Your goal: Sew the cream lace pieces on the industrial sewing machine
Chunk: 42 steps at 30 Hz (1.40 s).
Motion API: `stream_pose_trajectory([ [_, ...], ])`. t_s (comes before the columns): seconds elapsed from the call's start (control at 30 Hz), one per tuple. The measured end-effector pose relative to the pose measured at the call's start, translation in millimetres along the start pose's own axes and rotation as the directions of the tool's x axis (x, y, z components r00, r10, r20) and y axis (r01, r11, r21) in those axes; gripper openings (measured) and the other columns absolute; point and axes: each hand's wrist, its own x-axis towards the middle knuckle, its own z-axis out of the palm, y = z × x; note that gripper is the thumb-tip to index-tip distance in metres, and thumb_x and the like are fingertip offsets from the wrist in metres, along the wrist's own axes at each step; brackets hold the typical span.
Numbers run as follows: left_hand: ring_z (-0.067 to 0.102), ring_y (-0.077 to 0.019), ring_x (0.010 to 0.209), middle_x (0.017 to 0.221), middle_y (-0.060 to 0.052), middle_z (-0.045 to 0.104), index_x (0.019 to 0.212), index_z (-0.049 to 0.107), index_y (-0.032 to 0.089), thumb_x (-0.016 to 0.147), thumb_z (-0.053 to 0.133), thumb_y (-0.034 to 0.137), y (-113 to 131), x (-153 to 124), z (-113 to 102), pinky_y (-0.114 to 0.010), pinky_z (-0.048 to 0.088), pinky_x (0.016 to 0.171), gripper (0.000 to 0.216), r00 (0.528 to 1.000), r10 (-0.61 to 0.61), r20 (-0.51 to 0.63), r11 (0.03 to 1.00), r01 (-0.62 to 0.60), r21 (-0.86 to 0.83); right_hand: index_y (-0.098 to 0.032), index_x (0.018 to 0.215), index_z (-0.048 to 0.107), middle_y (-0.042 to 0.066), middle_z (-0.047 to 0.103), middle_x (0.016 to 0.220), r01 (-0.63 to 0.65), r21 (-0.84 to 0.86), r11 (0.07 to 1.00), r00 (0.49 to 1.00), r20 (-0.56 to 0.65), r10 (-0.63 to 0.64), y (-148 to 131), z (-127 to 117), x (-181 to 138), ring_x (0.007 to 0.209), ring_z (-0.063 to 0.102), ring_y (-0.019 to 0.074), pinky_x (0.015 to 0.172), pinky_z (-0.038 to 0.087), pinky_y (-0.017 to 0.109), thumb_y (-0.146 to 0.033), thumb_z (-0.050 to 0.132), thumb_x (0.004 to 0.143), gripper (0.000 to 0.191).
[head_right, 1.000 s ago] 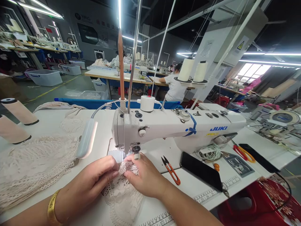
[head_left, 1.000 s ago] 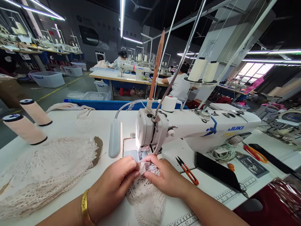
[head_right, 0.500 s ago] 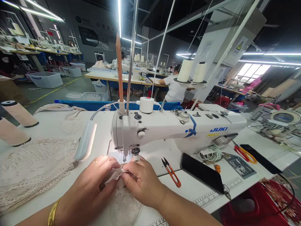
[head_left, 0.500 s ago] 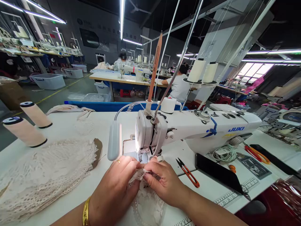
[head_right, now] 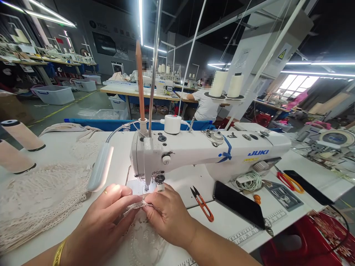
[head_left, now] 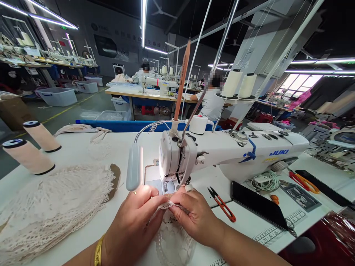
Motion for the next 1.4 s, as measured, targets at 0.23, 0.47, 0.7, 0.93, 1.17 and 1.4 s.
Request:
stream_pose_trajectory([
  [0.23, 0.057, -0.0163, 0.077, 0.089, -0.001, 0.062, 0.108, 0.07, 0.026, 0.1, 0.053, 0.008, -0.9, 1.5, 0.7, -0.027, 0.046, 0.07, 0.025, 1.0, 0.01, -0.019, 1.0, -0.01, 0.009, -0.025, 0.099, 0.067, -0.002, 0.071, 0.084, 0.013, -0.021, 1.0, 1.0, 0.001, -0.013, -0.6, 0.4, 0.2, 0.076, 0.062, 0.017, 0.087, 0.048, 0.033, -0.024, 0.056, 0.107, 0.013],
  [0.47, 0.053, -0.0166, 0.07, 0.079, 0.001, 0.059, 0.095, 0.068, 0.024, 0.098, 0.05, 0.006, 0.8, 7.5, -0.9, -0.027, 0.042, 0.064, 0.025, 0.999, 0.034, -0.03, 0.999, -0.035, -0.014, -0.024, 0.094, 0.064, -0.003, 0.065, 0.078, 0.011, -0.025, 1.0, 1.0, 0.013, -0.01, 1.5, 2.0, -0.4, 0.07, 0.058, 0.0151, 0.081, 0.047, 0.031, -0.023, 0.056, 0.106, 0.015],
  [0.7, 0.05, -0.0161, 0.069, 0.078, 0.001, 0.056, 0.092, 0.066, 0.023, 0.1, 0.05, 0.007, -0.8, 6.4, 0.4, -0.026, 0.04, 0.063, 0.024, 0.999, 0.04, -0.026, 0.999, -0.041, -0.026, -0.025, 0.106, 0.064, -0.002, 0.069, 0.087, -0.013, -0.012, 1.0, 1.0, -0.014, 0.013, -1.2, 0.1, -2.6, 0.079, 0.061, 0.0168, 0.08, 0.048, 0.031, -0.023, 0.061, 0.103, 0.005],
  [0.93, 0.052, -0.0165, 0.073, 0.08, 0.001, 0.058, 0.095, 0.067, 0.024, 0.099, 0.051, 0.006, -0.6, 5.2, 0.4, -0.025, 0.043, 0.066, 0.024, 0.999, 0.035, -0.014, 0.998, -0.036, -0.06, -0.028, 0.115, 0.065, 0.0, 0.074, 0.101, 0.043, 0.027, 0.999, 0.999, -0.022, -0.043, 1.0, 0.2, -3.0, 0.092, 0.065, 0.0188, 0.087, 0.052, 0.032, -0.016, 0.06, 0.101, 0.019],
  [1.17, 0.059, -0.0187, 0.093, 0.102, -0.003, 0.066, 0.115, 0.069, 0.024, 0.098, 0.051, 0.01, 1.6, 4.2, -2.8, -0.026, 0.05, 0.08, 0.028, 0.998, -0.001, 0.06, 0.996, 0.007, -0.092, -0.028, 0.106, 0.062, 0.0, 0.072, 0.093, 0.06, -0.029, 0.998, 0.997, -0.039, -0.061, 0.4, -0.9, -2.4, 0.09, 0.065, 0.0195, 0.086, 0.052, 0.033, -0.016, 0.058, 0.102, 0.012],
  [1.4, 0.057, -0.016, 0.082, 0.09, -0.001, 0.065, 0.093, 0.066, 0.022, 0.099, 0.051, 0.007, -1.7, 5.7, -1.0, -0.024, 0.048, 0.073, 0.022, 1.0, 0.006, 0.02, 0.994, -0.004, -0.109, -0.028, 0.107, 0.06, 0.0, 0.072, 0.09, 0.129, -0.075, 0.989, 0.991, -0.031, -0.131, 2.8, 0.1, -2.6, 0.083, 0.067, 0.0187, 0.084, 0.053, 0.034, -0.017, 0.055, 0.104, 0.012],
])
